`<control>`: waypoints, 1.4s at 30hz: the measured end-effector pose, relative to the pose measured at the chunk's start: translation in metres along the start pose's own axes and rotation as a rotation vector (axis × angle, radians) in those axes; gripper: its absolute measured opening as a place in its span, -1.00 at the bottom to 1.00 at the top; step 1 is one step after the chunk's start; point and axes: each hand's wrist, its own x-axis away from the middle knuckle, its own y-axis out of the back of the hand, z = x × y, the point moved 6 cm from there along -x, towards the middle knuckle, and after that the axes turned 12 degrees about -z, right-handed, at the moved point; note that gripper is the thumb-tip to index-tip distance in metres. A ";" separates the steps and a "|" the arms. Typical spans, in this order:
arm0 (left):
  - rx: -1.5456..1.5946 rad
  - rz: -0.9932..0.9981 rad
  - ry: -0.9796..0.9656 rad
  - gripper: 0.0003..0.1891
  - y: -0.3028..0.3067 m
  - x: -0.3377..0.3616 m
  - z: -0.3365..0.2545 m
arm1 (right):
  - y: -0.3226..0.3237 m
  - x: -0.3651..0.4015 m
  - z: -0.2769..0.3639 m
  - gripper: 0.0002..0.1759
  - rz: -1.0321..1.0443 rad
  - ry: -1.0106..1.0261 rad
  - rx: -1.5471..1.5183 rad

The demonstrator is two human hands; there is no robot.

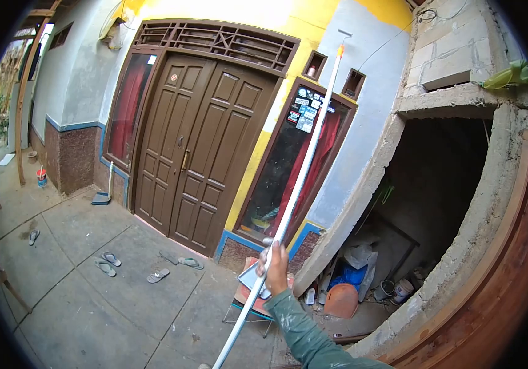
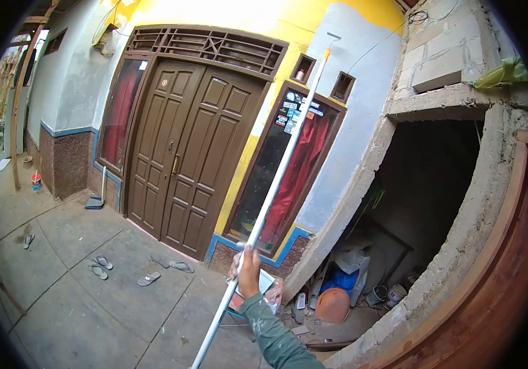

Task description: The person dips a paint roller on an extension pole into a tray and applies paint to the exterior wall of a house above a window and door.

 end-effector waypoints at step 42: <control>-0.085 0.222 -0.137 -0.66 -0.009 -0.187 -0.201 | -0.084 -0.268 0.059 -0.78 -0.187 0.255 0.226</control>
